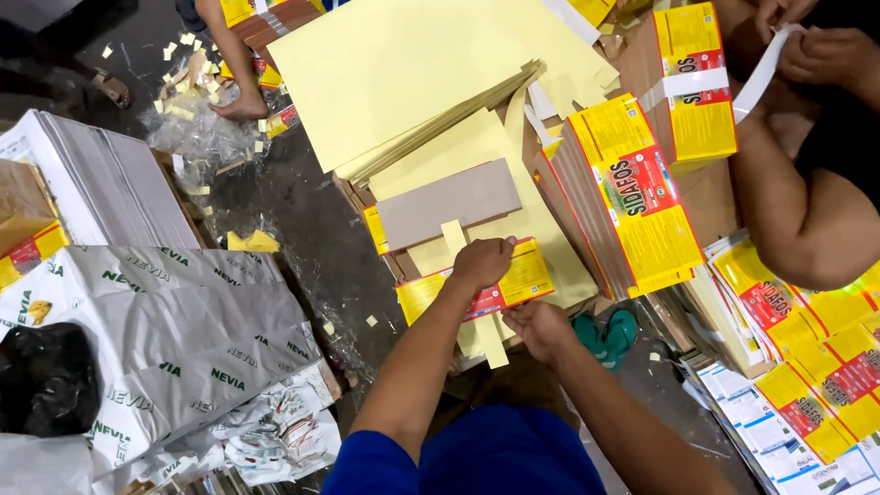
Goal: Bundling and organizing printed product labels using paper strips for packaging.
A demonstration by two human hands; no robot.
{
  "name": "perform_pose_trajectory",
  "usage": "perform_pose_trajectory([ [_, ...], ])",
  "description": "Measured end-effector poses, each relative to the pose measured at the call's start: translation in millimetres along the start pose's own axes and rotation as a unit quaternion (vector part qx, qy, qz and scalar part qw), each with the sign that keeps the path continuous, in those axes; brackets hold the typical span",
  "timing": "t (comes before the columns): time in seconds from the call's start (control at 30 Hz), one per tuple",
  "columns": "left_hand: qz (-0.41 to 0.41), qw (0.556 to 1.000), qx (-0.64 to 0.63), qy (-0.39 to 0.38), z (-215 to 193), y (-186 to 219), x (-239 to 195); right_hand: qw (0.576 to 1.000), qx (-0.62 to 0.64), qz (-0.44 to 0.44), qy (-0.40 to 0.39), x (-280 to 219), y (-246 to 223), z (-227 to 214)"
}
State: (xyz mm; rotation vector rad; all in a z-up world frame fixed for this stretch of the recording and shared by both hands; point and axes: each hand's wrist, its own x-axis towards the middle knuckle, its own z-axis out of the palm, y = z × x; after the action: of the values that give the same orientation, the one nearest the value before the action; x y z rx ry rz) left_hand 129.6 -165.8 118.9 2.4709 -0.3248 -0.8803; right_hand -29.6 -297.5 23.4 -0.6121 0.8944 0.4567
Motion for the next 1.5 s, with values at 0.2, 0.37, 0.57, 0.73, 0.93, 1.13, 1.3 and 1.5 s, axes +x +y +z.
perform_pose_trajectory([
  [0.2, -0.031, 0.999, -0.012, -0.025, -1.7, 4.5, 3.4, 0.996, 0.048, 0.042, -0.056, 14.6, 14.7, -7.9],
  [0.37, -0.03, 0.999, -0.017, -0.03, 0.1, 6.2, 0.4, 0.993, 0.081, 0.027, -0.076, -2.1, 9.2, 14.1],
  [0.57, -0.049, 0.998, 0.008, -0.042, 2.9, -5.0, 22.4, 0.993, 0.079, 0.022, -0.082, 5.5, 8.8, 7.5],
  [0.73, -0.004, 0.987, -0.15, -0.066, 5.5, -42.6, 36.6, 0.999, -0.038, 0.036, -0.007, -6.6, 14.8, 3.4],
  [0.93, 0.031, 0.944, -0.286, 0.165, -52.2, -27.8, -59.4, 0.904, -0.389, -0.17, 0.043, 28.5, 91.3, -73.5],
  [1.13, 0.212, 0.952, -0.081, 0.205, -4.1, -57.1, -169.6, 0.883, -0.372, -0.257, -0.127, -70.4, 61.0, -15.6],
  [1.3, 0.237, 0.944, -0.13, 0.189, 20.2, -34.0, -216.7, 0.844, -0.423, -0.312, -0.107, -96.9, 46.1, 19.9],
  [1.5, 0.121, 0.948, -0.171, 0.242, 62.5, -52.9, -196.6, 0.813, -0.43, -0.378, -0.106, -75.8, 47.2, 35.5],
])
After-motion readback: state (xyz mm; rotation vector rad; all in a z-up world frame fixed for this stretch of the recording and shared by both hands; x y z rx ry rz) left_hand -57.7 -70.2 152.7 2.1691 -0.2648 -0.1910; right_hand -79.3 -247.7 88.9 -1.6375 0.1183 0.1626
